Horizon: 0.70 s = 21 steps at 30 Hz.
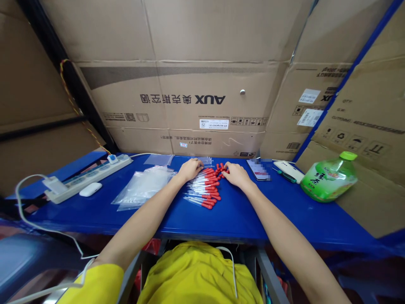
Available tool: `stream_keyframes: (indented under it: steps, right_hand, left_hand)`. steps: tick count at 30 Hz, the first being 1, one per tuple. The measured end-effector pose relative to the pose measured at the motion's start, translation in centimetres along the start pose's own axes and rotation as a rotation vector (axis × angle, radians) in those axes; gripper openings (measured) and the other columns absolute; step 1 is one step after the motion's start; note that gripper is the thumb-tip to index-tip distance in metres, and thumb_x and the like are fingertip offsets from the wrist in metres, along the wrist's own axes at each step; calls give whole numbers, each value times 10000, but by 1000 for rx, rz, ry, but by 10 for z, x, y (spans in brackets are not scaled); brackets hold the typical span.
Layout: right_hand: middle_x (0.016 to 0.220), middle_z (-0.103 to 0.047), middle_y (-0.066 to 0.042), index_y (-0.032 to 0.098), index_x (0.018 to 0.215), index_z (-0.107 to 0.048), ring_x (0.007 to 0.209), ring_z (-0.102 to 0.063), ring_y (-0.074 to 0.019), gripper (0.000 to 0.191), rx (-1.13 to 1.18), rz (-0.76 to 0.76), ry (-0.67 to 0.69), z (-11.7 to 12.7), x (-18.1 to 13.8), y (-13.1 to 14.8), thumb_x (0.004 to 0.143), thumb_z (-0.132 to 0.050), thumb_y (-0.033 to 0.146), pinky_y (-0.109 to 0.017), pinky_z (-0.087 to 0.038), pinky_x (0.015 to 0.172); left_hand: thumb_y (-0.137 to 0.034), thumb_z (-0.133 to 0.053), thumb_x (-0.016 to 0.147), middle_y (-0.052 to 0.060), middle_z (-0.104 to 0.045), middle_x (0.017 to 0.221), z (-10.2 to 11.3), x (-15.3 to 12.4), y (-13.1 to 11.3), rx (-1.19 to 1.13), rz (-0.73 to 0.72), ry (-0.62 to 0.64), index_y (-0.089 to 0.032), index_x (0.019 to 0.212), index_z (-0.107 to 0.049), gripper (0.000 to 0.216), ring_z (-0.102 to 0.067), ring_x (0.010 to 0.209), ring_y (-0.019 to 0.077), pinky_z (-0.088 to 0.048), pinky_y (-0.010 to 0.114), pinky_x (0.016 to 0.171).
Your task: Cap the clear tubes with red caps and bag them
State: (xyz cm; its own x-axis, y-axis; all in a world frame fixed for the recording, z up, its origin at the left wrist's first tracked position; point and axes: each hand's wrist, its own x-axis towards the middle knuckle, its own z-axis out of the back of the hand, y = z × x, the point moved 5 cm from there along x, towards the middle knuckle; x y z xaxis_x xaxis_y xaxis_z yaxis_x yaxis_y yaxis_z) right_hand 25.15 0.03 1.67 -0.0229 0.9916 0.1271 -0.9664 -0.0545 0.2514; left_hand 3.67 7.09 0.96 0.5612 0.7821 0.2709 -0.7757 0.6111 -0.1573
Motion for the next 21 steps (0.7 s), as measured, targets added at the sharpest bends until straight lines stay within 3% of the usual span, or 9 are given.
stream_keyframes:
  steps: [7,14,21]
  right_hand:
    - [1150,-756,-120,202,1074,-713,1085,-697,-270,185,55,-10,-46,-4,6,-7,948,-638,315,-320,-468,866]
    - [1040,-785,-64,223,995,-729,967,-722,-226,105,156,-32,-97,-5,9,-12,895,-701,235,-281,-460,768]
    - [953,-794,-50,216,992,-738,868,-734,-189,118,272,-100,-68,-10,12,-16,876,-712,215,-250,-462,719]
  left_hand:
    - [-299,-602,956,97,-694,1073,2,0,3,-13,36,-5,-192,985,-718,160,-664,991,230,-510,302,837]
    - [-256,-655,921,67,-746,1021,6,-2,4,-80,64,4,-201,991,-673,90,-689,949,225,-491,285,779]
    - [-227,-611,951,62,-763,1073,9,-4,1,-41,81,11,-210,1202,-661,257,-698,1046,242,-506,294,826]
